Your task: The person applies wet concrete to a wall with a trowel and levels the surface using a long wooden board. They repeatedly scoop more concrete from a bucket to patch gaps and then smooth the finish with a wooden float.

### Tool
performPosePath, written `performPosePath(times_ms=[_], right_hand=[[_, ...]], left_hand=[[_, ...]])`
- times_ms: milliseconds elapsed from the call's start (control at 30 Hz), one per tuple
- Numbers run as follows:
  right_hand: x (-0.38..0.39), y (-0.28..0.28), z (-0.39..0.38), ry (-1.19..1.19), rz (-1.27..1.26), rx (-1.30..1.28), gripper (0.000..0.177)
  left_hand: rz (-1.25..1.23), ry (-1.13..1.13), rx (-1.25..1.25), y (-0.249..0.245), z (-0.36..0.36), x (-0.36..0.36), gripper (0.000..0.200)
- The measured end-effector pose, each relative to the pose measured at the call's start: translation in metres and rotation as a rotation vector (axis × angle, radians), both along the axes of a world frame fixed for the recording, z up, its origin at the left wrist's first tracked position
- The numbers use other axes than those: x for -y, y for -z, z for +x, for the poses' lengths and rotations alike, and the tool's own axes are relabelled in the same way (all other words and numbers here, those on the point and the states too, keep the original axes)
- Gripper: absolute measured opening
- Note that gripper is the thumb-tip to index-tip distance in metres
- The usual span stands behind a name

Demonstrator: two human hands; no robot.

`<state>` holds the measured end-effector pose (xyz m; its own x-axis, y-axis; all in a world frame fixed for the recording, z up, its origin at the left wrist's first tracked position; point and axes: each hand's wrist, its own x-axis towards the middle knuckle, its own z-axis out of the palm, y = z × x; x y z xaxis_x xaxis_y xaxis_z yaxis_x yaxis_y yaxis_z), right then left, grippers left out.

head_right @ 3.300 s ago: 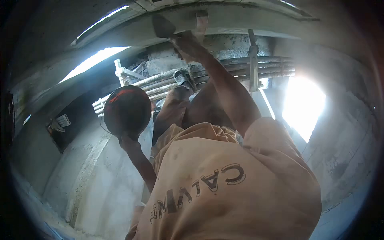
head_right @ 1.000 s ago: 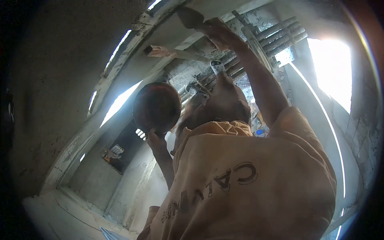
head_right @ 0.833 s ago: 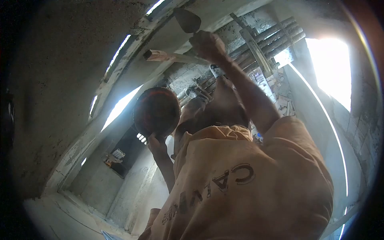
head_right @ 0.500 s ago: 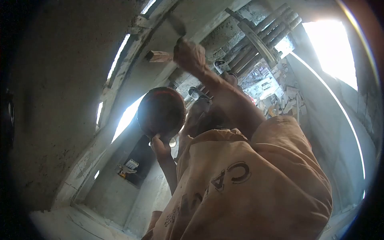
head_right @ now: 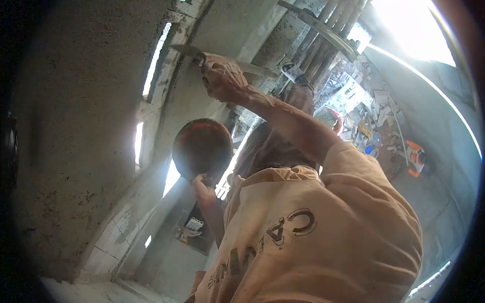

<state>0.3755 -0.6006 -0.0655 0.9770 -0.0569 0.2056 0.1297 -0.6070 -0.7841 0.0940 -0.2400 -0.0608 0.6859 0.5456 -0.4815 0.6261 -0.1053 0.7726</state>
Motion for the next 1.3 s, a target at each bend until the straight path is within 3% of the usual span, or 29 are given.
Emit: performPosePath(times_ms=[67,133,200,267,367,500,600,667,733,767,833,867,933,1033,1167,1300], right_hand=[[-0.006,0.004,0.008,0.120,0.076,-0.108,0.023],[-0.010,0.013,0.015,0.082,0.031,-0.092,0.022],[-0.010,0.011,0.011,0.063,0.025,-0.071,0.022],[-0.002,-0.002,0.002,0.037,0.055,-0.037,0.022],[0.006,-0.007,0.022,0.225,0.171,-0.152,0.015],[0.009,0.007,0.045,0.249,0.048,0.111,0.018],[0.020,-0.016,0.030,0.196,0.083,0.073,0.019],[0.026,-0.018,0.029,0.205,0.122,0.014,0.017],[0.032,-0.017,0.043,0.261,0.110,0.101,0.014],[0.032,-0.017,0.049,0.287,0.101,0.146,0.012],[0.012,-0.005,0.044,0.259,0.073,0.333,0.013],[0.005,0.002,0.040,0.245,0.054,0.427,0.014],[-0.010,-0.014,0.015,0.204,0.054,0.213,0.016],[-0.010,-0.023,0.009,0.193,0.127,0.049,0.019],[-0.027,-0.011,0.012,0.237,0.136,0.173,0.021],[-0.070,-0.010,-0.013,0.156,0.154,0.085,0.023]], left_hand=[[0.028,0.033,0.010,0.003,-0.013,-0.022,0.035],[0.286,0.281,-0.005,-0.008,-0.019,-0.034,0.034],[0.815,0.838,-0.005,-0.021,-0.027,-0.049,0.035],[0.293,0.176,-0.021,0.002,-0.028,-0.048,0.032],[0.067,-0.018,-0.023,-0.006,-0.024,-0.052,0.028],[0.044,-0.081,-0.071,-0.036,-0.007,-0.018,0.025],[0.170,0.110,-0.125,-0.045,0.005,-0.001,0.024],[0.611,0.713,-0.122,-0.044,-0.002,-0.013,0.025],[-0.033,-0.010,-0.205,-0.024,0.005,-0.025,0.027],[-0.113,-0.049,-0.215,-0.020,0.006,-0.030,0.028],[0.700,0.843,-0.217,-0.062,0.013,0.006,0.028],[0.666,0.866,-0.171,-0.065,0.015,0.010,0.029],[0.601,0.907,-0.077,-0.067,0.019,0.014,0.030],[-0.184,-0.340,-0.295,-0.055,0.056,0.041,0.035],[-0.199,-0.246,-0.212,-0.046,0.050,0.033,0.041],[-0.211,-0.235,-0.199,-0.044,0.045,0.029,0.041]])
